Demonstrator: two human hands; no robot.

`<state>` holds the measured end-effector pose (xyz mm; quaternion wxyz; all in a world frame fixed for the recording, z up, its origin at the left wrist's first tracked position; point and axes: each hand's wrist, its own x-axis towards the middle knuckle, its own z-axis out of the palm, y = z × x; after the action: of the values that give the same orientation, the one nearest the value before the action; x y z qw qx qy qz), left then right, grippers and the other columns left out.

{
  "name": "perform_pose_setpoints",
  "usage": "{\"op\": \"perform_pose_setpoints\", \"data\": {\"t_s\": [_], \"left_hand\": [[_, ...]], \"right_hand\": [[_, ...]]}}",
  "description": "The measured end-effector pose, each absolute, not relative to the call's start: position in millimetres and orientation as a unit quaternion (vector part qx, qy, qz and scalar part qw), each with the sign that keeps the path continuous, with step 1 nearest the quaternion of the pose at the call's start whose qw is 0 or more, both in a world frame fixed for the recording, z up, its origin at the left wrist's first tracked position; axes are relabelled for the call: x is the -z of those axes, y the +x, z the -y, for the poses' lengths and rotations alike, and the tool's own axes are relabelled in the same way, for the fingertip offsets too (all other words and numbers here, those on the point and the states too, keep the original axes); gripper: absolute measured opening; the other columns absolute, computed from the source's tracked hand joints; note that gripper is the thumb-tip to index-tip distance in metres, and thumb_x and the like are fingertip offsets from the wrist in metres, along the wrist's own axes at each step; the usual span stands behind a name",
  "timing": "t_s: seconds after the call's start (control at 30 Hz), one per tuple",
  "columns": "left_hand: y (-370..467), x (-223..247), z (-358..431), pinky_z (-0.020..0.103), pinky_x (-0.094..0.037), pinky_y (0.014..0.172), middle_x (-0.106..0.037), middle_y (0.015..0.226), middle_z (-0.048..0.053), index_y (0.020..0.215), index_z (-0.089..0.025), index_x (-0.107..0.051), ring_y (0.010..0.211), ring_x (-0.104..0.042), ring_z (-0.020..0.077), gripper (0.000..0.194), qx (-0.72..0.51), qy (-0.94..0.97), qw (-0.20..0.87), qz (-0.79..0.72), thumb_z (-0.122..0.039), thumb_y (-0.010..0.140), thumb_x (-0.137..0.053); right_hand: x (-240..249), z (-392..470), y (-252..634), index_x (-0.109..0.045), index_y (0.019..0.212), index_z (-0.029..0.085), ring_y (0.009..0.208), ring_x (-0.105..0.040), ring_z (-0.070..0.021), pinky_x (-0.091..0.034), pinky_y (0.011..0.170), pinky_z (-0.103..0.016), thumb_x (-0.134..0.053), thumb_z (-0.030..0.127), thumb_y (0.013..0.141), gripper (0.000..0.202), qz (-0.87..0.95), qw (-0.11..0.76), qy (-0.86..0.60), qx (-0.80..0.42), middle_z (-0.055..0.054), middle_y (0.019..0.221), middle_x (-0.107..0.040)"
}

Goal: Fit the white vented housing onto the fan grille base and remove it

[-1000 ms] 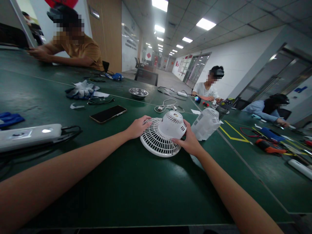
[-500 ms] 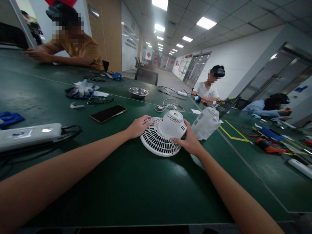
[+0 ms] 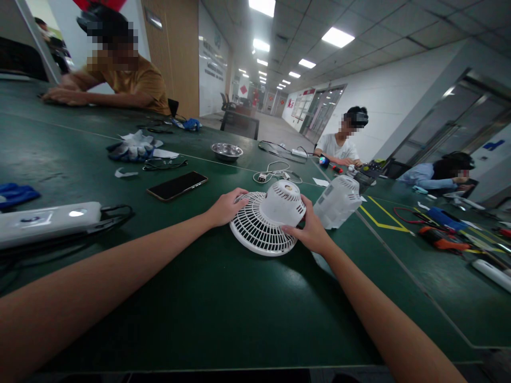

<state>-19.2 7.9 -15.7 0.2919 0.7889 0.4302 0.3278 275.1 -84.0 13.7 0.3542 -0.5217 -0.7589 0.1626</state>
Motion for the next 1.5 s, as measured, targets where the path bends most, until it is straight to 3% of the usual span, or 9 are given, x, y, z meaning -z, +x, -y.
{"op": "perform_pose_setpoints", "data": {"t_s": [1.5], "left_hand": [[-19.6,6.7,5.7,0.04,-0.051,0.099,-0.067,0.134,0.013,0.138,-0.019,-0.054,0.118,-0.066,0.0275,0.052,-0.334,0.784,0.303,-0.426,-0.049,0.098,-0.042]], "right_hand": [[-16.3,86.0,273.2,-0.023,0.156,0.027,0.121,-0.062,-0.036,-0.053,0.103,-0.057,-0.082,0.054,0.075,0.103,0.757,0.35,-0.528,-0.161,-0.015,0.142,-0.057]]}}
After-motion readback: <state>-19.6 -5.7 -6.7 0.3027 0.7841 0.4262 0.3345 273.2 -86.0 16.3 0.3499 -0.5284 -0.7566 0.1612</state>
